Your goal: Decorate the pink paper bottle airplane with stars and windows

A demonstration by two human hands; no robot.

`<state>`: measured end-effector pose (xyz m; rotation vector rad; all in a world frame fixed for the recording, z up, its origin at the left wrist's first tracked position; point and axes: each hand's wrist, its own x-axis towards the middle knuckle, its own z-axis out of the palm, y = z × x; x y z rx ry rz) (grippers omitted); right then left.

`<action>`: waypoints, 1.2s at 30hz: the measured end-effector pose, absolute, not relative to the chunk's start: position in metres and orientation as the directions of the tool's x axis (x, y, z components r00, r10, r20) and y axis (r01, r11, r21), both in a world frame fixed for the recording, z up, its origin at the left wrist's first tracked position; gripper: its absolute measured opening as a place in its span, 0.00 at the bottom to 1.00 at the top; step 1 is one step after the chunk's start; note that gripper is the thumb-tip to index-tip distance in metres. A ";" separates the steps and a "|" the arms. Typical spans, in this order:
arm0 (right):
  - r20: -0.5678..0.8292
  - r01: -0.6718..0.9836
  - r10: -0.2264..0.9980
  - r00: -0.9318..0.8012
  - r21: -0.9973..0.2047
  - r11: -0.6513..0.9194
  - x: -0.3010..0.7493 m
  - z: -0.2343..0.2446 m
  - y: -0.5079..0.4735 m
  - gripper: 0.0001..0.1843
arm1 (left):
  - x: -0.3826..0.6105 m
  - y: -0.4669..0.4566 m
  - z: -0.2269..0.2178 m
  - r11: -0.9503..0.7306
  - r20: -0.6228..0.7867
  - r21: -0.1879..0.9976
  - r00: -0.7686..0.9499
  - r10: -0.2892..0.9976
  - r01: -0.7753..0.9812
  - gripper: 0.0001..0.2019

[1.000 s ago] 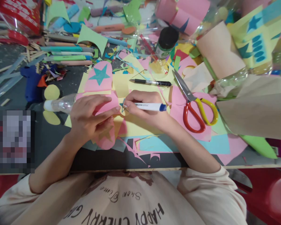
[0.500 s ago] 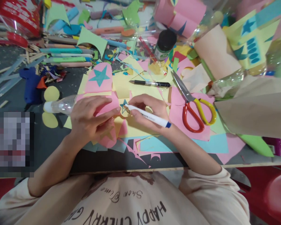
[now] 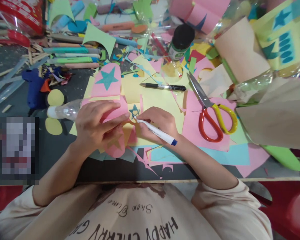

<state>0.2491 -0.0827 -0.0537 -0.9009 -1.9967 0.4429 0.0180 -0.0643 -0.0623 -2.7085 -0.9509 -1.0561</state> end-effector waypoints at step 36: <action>0.521 0.444 0.797 -0.305 -0.663 0.603 0.249 -0.051 -0.085 0.08 | 0.017 -0.065 -0.062 -0.794 0.627 0.137 0.568 0.532 0.592 0.13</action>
